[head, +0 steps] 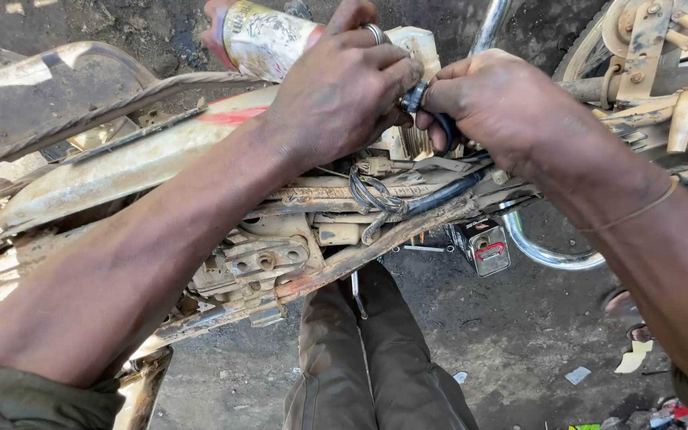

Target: The person is performing maintenance on a motorcycle, specifically applying sealant to the carburetor area and using tools to secure engine components.

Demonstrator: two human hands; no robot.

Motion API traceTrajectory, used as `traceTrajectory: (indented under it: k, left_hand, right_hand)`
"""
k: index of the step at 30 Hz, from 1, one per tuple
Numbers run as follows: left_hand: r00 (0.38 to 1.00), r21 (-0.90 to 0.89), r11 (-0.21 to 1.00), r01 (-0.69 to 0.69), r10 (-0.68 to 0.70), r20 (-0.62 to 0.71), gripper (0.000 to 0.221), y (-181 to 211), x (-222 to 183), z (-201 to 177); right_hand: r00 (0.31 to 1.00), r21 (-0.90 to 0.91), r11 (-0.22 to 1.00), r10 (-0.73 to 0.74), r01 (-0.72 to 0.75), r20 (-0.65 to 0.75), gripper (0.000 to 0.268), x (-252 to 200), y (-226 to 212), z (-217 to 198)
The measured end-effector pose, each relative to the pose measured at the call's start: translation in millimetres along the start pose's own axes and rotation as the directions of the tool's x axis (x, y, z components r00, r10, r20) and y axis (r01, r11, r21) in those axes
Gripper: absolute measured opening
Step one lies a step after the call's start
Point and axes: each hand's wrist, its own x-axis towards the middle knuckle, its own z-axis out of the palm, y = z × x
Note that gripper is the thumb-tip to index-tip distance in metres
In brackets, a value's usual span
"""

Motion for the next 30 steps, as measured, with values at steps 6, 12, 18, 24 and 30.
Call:
traceTrajectory:
  k: [6,12,18,24,30]
  left_hand:
    - [0.999,0.007,1.0,-0.017,0.016,0.044,0.011,-4,3,-1]
    - [0.999,-0.141,0.99,-0.03,0.027,-0.026,0.022,-12,4,-3]
    - [1.0,-0.1,0.995,-0.008,0.006,-0.02,0.016,-8,2,-2]
    - [1.0,-0.122,0.992,-0.026,0.024,-0.019,0.03,-11,1,-3]
    - [1.0,-0.189,0.982,-0.005,0.008,0.013,0.03,-8,-2,0]
  right_hand:
    - [0.964,0.262,0.938,0.254,-0.226,-0.081,0.016,3,-16,-1]
    - [0.996,-0.123,0.989,0.076,-0.08,-0.041,0.025,-7,-9,-7]
    - [0.994,-0.368,0.924,0.077,-0.102,-0.082,0.036,-25,-22,-4]
    - [0.979,0.023,0.991,-0.123,0.128,-0.161,0.023,2,20,-4]
    - [0.946,-0.448,0.891,-0.206,0.075,-0.251,0.01,-48,-16,15]
